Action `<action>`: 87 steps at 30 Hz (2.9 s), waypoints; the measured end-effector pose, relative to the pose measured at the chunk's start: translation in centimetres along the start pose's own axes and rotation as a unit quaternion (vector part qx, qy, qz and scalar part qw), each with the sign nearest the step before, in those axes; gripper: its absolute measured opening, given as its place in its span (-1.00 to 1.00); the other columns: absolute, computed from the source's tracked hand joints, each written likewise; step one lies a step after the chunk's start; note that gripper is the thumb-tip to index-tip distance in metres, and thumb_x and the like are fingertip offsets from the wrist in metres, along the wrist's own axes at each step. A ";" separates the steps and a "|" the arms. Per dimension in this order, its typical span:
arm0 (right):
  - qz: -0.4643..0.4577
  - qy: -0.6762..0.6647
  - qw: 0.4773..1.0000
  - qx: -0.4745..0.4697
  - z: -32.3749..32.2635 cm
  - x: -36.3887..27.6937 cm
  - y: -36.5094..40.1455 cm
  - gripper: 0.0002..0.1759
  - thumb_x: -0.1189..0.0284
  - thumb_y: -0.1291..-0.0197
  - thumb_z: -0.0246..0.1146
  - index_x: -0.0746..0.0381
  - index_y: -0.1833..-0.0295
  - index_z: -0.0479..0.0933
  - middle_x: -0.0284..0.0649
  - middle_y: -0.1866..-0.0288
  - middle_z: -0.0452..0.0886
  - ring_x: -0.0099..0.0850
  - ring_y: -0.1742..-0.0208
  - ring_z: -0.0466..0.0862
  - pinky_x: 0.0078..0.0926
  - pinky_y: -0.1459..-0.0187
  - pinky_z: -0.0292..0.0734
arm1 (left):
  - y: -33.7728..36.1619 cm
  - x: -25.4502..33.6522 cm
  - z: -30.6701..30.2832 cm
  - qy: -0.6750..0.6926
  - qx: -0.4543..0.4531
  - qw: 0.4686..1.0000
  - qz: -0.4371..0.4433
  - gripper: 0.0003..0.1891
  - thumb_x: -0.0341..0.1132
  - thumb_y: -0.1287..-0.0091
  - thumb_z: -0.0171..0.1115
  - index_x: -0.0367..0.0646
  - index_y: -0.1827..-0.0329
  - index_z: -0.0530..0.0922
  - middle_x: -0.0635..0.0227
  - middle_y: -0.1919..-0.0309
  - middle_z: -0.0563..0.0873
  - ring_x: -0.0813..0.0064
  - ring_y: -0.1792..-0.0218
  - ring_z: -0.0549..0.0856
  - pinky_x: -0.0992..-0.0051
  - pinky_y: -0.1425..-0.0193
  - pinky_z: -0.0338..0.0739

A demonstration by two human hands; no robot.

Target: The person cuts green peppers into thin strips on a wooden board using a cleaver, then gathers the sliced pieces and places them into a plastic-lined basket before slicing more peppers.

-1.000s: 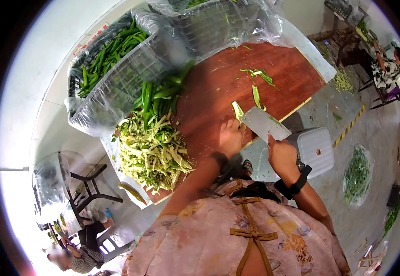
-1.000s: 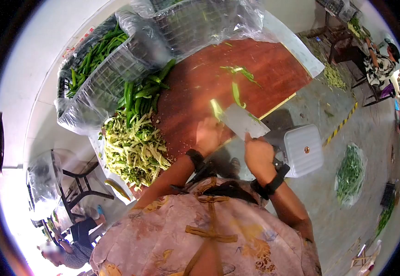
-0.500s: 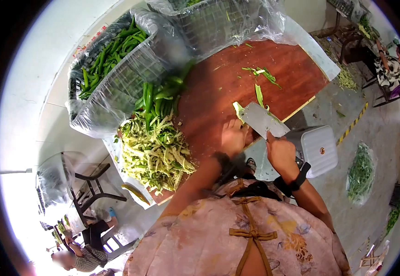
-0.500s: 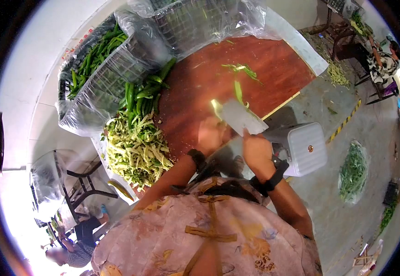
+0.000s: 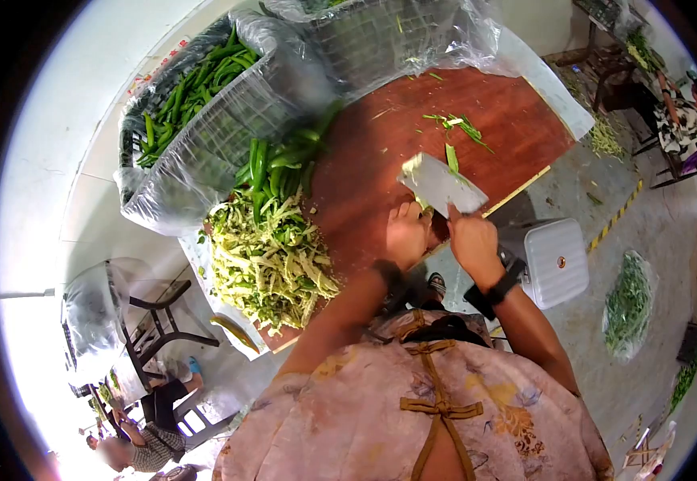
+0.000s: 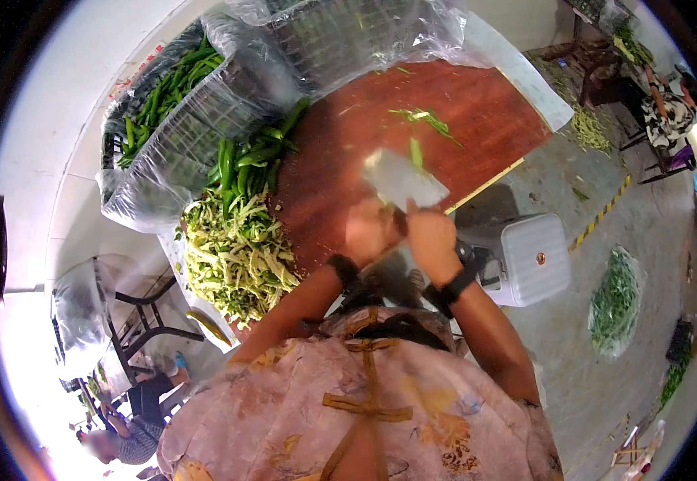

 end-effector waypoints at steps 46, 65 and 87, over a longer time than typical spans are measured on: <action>0.018 0.025 0.998 -0.051 -2.1 0.4 4.2 -0.57 0.27 -0.15 0.22 0.04 -0.17 0.51 -0.01 0.42 0.56 -0.09 0.44 0.61 -0.17 0.41 0.50 | -0.1 -2.9 -2.7 -0.162 0.024 0.986 0.025 -0.79 -0.31 -0.10 0.14 -0.13 0.24 0.64 0.29 0.15 0.55 0.25 -0.08 0.45 0.20 -0.02 0.37; -0.010 0.101 0.995 0.021 0.0 0.7 2.4 -0.54 0.47 -0.13 0.08 0.02 -0.19 0.49 -0.11 0.37 0.52 -0.23 0.38 0.61 -0.34 0.47 0.53 | -1.2 -3.0 -2.4 -0.147 0.028 0.989 0.007 -0.81 -0.31 -0.19 0.10 -0.15 0.27 0.65 0.24 0.19 0.59 0.24 0.02 0.51 0.21 0.00 0.40; -0.074 0.049 0.993 0.073 1.8 3.3 0.8 -0.59 0.32 -0.15 0.21 0.00 -0.15 0.54 -0.06 0.35 0.48 -0.10 0.36 0.58 -0.18 0.34 0.53 | -2.0 -3.4 -3.1 0.107 0.003 0.988 -0.115 -0.83 -0.36 -0.15 0.12 -0.23 0.32 0.63 0.07 0.17 0.54 0.09 0.05 0.50 0.23 -0.03 0.47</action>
Point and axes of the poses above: each hand's wrist, its own y-axis away from the middle knuckle, its own z-axis out of the palm, x = y × z, the point moved 1 cm from there along -y, towards the middle knuckle
